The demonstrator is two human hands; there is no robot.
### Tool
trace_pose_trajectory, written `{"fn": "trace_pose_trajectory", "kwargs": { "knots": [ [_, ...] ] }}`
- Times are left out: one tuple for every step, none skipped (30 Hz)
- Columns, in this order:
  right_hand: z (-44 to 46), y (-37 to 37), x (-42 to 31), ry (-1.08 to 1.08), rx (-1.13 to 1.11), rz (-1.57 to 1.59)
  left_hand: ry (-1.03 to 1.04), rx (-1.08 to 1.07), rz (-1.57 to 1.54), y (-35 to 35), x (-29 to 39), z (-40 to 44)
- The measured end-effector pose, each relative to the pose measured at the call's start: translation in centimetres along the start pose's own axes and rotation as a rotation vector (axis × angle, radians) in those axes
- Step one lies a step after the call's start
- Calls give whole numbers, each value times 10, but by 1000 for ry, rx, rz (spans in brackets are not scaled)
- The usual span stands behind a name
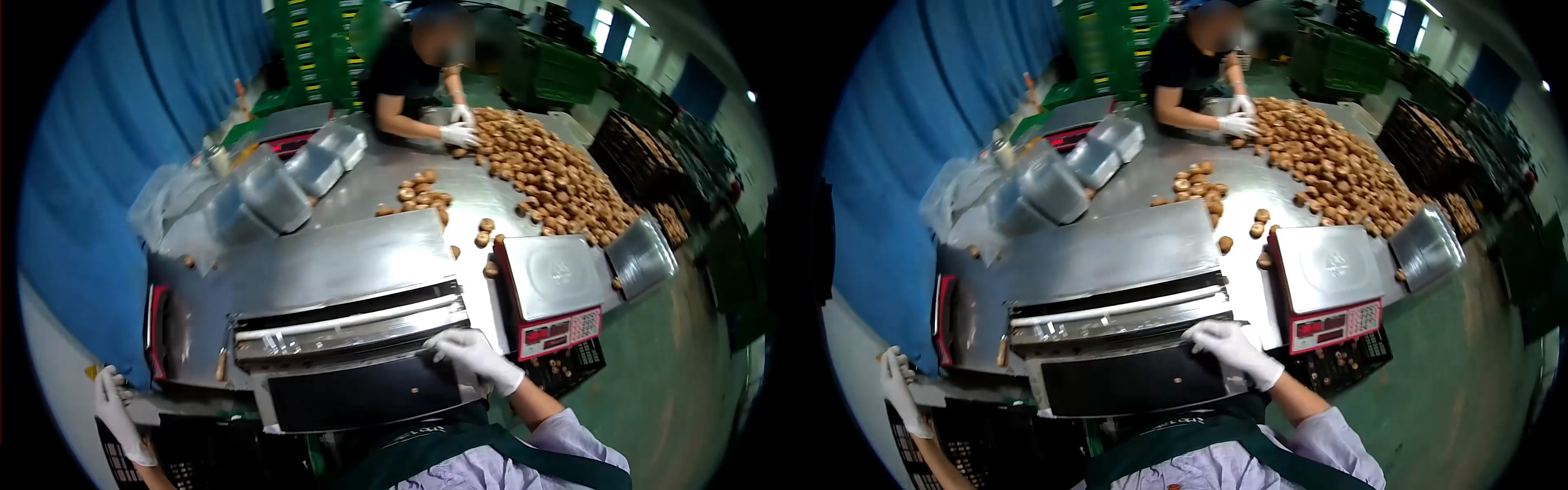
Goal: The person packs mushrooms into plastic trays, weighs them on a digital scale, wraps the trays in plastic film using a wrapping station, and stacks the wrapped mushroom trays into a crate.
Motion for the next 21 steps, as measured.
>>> {"fn": "trace_pose_trajectory", "kwargs": {
  "knots": [
    [-11,-38,-4,-15,148,-64,99,-76,89,37,26,-7],
    [-23,-79,-7,-27,293,-130,82,-113,-1,80,61,-22],
    [-35,-123,-6,-68,402,-106,110,-199,-13,117,93,-37],
    [-48,-167,-5,-111,507,-83,138,-282,-23,152,121,-53],
    [-69,-210,-14,-106,634,-67,138,-336,-78,184,148,-72],
    [-90,-261,-16,-250,820,-210,135,-389,-129,213,168,-91],
    [-114,-307,-20,-284,980,-318,188,-458,-157,241,180,-109],
    [-141,-343,-31,-328,1127,-372,355,-502,-84,265,197,-126],
    [-160,-400,-15,-316,1312,-569,212,-547,-191,290,230,-153],
    [-182,-430,-18,-212,1417,-577,170,-618,-276,313,250,-175],
    [-200,-472,-4,-166,1524,-742,99,-672,-368,338,263,-199],
    [-214,-505,4,-11,1552,-854,63,-747,-411,358,282,-220],
    [-222,-548,29,58,1571,-999,-2,-769,-480,382,292,-244],
    [-231,-572,45,234,1604,-1050,-60,-832,-512,405,304,-266],
    [-235,-590,59,404,1542,-1003,-98,-888,-557,426,315,-287],
    [-239,-604,73,565,1471,-954,-144,-935,-563,447,314,-307],
    [-243,-612,81,560,1456,-951,-183,-957,-608,465,321,-326],
    [-245,-617,87,426,1423,-880,-176,-975,-637,479,325,-341],
    [-247,-622,89,295,1380,-812,-213,-971,-654,490,332,-354],
    [-249,-630,93,287,1356,-821,-254,-967,-668,498,338,-364],
    [-249,-638,96,208,1271,-689,-267,-947,-655,503,341,-369]
  ]
}}
Point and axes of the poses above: each hand's wrist, its own z-axis towards the middle knuckle, its own y-axis out of the palm, x = y × z, the point moved 6 cm from there along z, towards the middle knuckle, and after that the axes turned 14 degrees about y, right-handed, at the moved point
